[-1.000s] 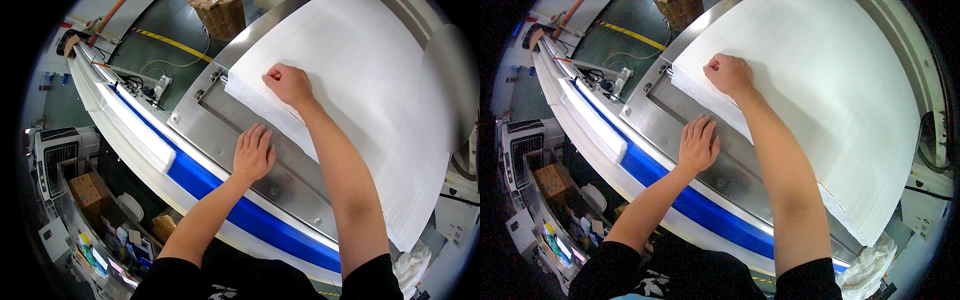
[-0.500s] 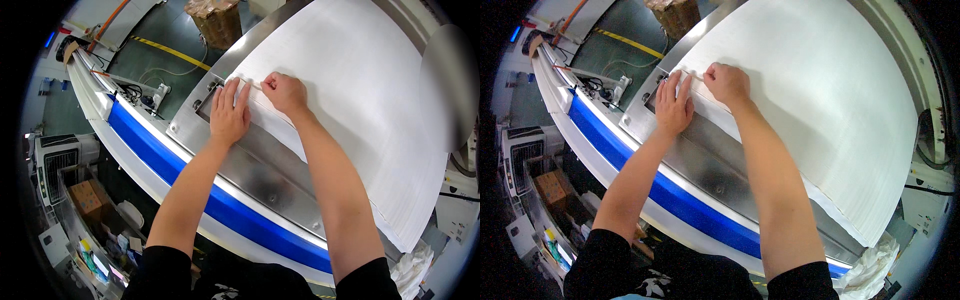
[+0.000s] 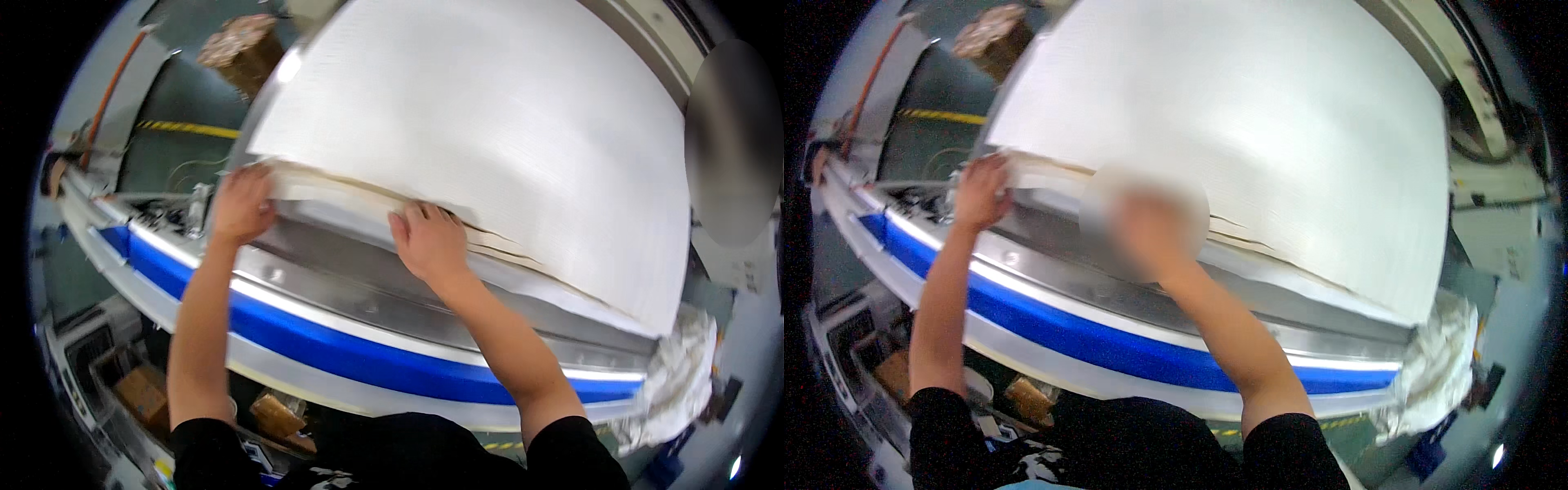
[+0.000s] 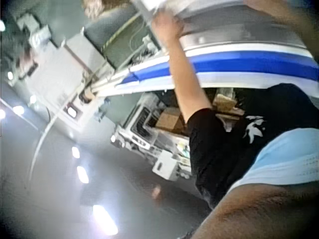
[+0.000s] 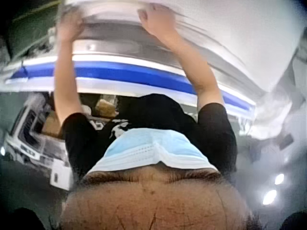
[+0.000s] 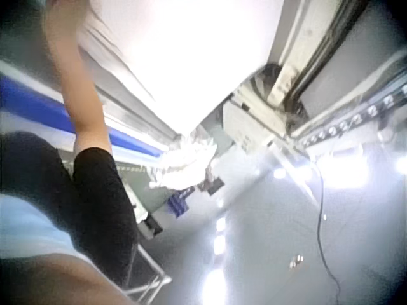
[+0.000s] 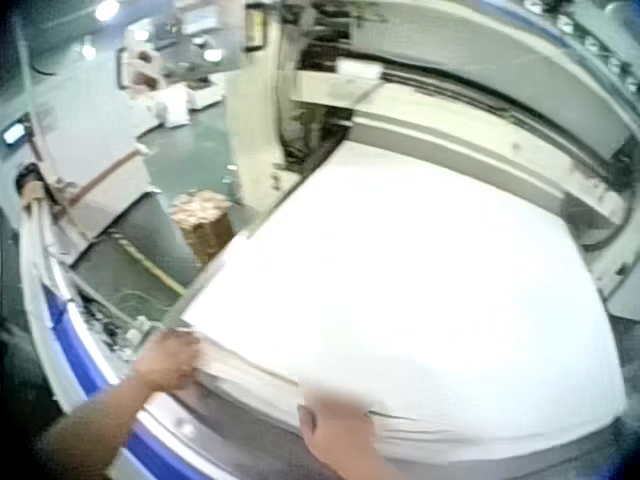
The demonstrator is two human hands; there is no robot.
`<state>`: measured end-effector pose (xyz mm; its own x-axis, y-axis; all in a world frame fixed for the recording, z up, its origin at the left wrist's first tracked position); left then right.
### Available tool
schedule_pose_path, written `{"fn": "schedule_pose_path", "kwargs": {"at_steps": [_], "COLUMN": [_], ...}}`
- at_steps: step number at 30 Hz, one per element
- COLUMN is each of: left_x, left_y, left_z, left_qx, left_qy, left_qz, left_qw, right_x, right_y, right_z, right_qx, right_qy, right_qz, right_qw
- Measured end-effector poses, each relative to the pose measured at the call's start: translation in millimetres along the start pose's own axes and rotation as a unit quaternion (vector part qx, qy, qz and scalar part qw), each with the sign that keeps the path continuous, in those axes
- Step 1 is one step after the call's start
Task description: The person repeatedly folds a large white sheet of paper in half on a metal workbench. They align the edges, crease the fold, and then unfold the sheet to repeat the process multiple times.
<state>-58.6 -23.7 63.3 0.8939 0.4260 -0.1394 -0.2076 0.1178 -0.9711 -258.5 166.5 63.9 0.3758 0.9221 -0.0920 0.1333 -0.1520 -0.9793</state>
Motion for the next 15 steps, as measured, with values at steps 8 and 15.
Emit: {"fn": "schedule_pose_path", "kwargs": {"at_steps": [8, 15], "left_x": [-46, -47], "left_y": [5, 60], "left_z": [32, -45], "left_qx": [-0.089, -0.215], "left_qy": [-0.102, -0.134], "left_qz": [-0.210, -0.246], "left_qw": [0.968, 0.936], "right_x": [209, 331], "right_y": [-68, -111], "right_z": [326, 521], "right_qx": [0.234, 0.247], "right_qy": [0.242, 0.352], "right_qz": [-0.078, -0.126], "right_qw": [0.938, 0.894]}}
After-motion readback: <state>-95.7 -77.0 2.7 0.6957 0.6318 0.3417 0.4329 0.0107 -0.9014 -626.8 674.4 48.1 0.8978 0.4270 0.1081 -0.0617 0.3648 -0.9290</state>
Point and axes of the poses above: each hand's wrist, its own x-axis away from the middle knuckle, its own y-axis out of the palm, z = x × y, the point moved 8 cm from there along -x, towards the middle knuckle, and after that the axes turned 13 degrees about x, right-handed, at the moved point
